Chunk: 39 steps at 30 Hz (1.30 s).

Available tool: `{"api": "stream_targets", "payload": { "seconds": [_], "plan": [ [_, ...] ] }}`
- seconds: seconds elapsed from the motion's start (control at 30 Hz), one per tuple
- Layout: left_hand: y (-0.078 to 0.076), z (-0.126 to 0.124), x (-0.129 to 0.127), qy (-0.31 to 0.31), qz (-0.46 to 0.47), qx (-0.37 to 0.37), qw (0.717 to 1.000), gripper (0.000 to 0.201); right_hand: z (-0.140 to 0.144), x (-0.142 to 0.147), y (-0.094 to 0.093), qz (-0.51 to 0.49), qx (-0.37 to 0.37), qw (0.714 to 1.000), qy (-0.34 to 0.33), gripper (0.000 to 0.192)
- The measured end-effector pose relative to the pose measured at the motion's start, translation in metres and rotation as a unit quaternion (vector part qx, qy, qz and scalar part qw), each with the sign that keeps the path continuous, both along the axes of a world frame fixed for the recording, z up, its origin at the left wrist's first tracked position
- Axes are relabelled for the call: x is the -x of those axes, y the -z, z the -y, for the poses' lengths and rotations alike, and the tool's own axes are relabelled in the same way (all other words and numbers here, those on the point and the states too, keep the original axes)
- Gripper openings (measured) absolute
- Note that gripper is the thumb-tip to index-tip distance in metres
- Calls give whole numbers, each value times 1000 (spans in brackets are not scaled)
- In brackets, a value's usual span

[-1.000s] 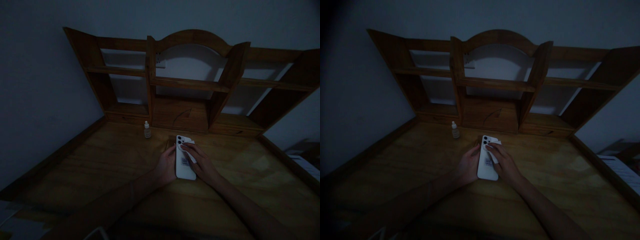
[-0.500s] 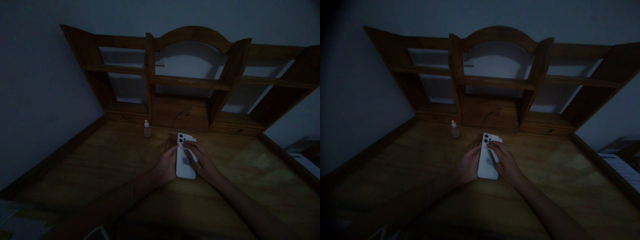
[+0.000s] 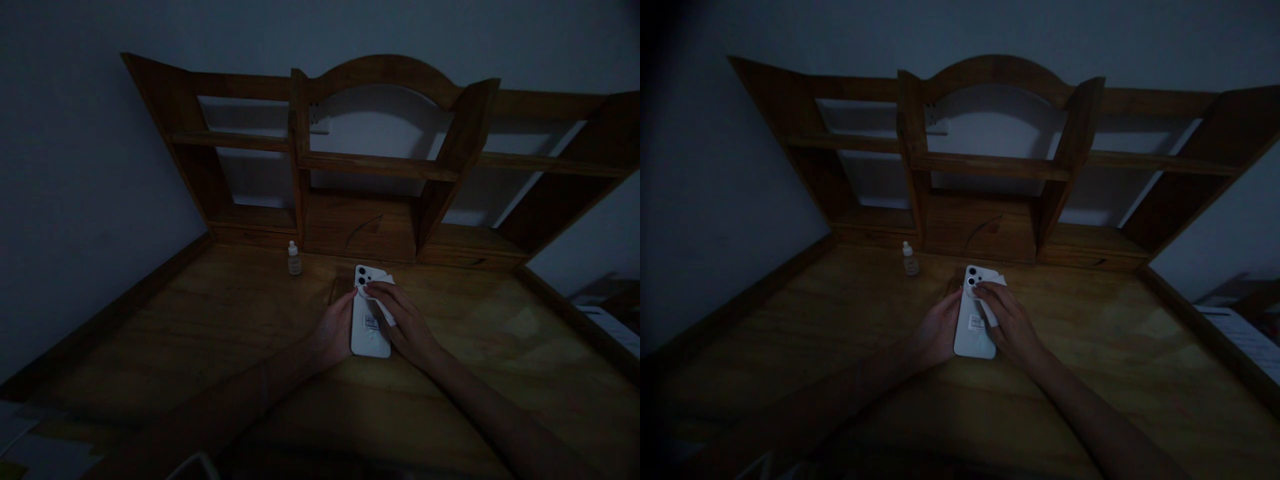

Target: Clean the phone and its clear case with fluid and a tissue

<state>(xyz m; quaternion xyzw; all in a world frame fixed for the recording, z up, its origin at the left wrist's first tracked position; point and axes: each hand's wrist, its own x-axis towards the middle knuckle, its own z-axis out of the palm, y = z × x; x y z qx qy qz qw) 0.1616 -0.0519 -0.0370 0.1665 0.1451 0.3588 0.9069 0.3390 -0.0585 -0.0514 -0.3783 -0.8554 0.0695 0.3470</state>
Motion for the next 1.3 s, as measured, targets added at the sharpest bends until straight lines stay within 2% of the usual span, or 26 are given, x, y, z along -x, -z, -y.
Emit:
{"api": "stream_targets", "payload": {
  "seconds": [0.4, 0.73, 1.13, 1.3],
  "plan": [
    [2, 0, -2, -7, 16, -1, 1000, 39, 1, 1, 2, 3, -23, 1000, -15, 58],
    [-1, 1, -1, 5, 9, 22, 1000, 37, 3, 6, -3, 18, -15, 998, -65, 64],
    [10, -7, 2, -27, 24, 49, 998, 40, 2, 8, -3, 38, 7, 993, -114, 71],
    [13, -9, 3, 3, 65, 65, 996, 48, 0, 6, -1, 68, -4, 994, -81, 72]
  ]
}}
